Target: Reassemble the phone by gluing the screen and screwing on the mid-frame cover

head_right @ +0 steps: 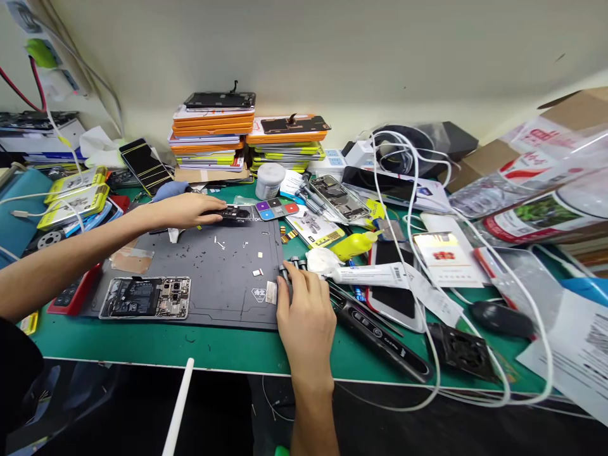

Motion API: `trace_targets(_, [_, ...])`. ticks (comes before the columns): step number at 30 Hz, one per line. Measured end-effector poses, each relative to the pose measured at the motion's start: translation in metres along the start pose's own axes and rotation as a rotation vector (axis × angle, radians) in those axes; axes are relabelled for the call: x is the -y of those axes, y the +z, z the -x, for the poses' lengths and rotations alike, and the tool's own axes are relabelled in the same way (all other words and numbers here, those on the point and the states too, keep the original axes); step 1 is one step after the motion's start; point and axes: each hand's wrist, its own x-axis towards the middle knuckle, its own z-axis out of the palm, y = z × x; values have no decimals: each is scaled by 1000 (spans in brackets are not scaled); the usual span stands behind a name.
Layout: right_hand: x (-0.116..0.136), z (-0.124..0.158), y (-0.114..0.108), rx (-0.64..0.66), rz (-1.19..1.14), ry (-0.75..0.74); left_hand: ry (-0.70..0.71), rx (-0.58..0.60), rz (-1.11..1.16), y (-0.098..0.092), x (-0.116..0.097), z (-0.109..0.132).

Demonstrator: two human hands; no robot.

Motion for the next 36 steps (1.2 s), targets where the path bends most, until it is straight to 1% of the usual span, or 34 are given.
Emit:
trace_targets(4, [1,0,0,2,-7,6,-52,24,81,1,-3,0])
trace_targets(6, [1,0,0,0,-7,9,-80,0,119,1,-5,-2])
trace_targets(10, [1,0,2,-11,-2,9,-129,-90,220,-1,-10,-7])
trace_targets(13, [1,0,3,-21,6,7,-151,-172,343,-12,-15,-9])
trace_targets(16, [-1,0,4,-21,15,-2,-205,-269,494,-33,-22,0])
trace_targets(18, [-2,1,4,-17,22,-8,-259,-318,590,-50,-28,18])
trace_targets(20, [-4,2,4,-13,27,-14,-290,-328,673,-64,-35,44])
trace_targets(23, [-5,3,4,-25,26,-34,-372,-329,886,-74,-48,88])
trace_targets(25, [-6,4,5,-46,21,-50,-448,-308,938,-72,-58,116])
trace_targets(28, [-8,1,4,-78,9,-74,-538,-273,934,-64,-78,152])
trace_targets(29, [-8,0,3,-97,1,-81,-563,-255,937,-62,-85,162])
trace_targets(31, [-5,-2,-4,-175,-29,-91,-601,-197,942,-59,-100,179])
trace_targets(33, [7,0,-13,-253,-89,-119,-601,-122,904,-55,-115,193])
trace_targets(34, [17,4,-19,-258,-131,-151,-575,-107,860,-51,-122,199])
trace_targets(35, [31,9,-25,-215,-187,-200,-547,-108,812,-46,-130,204])
trace_targets(36, [46,15,-30,-136,-244,-264,-514,-113,769,-39,-138,209])
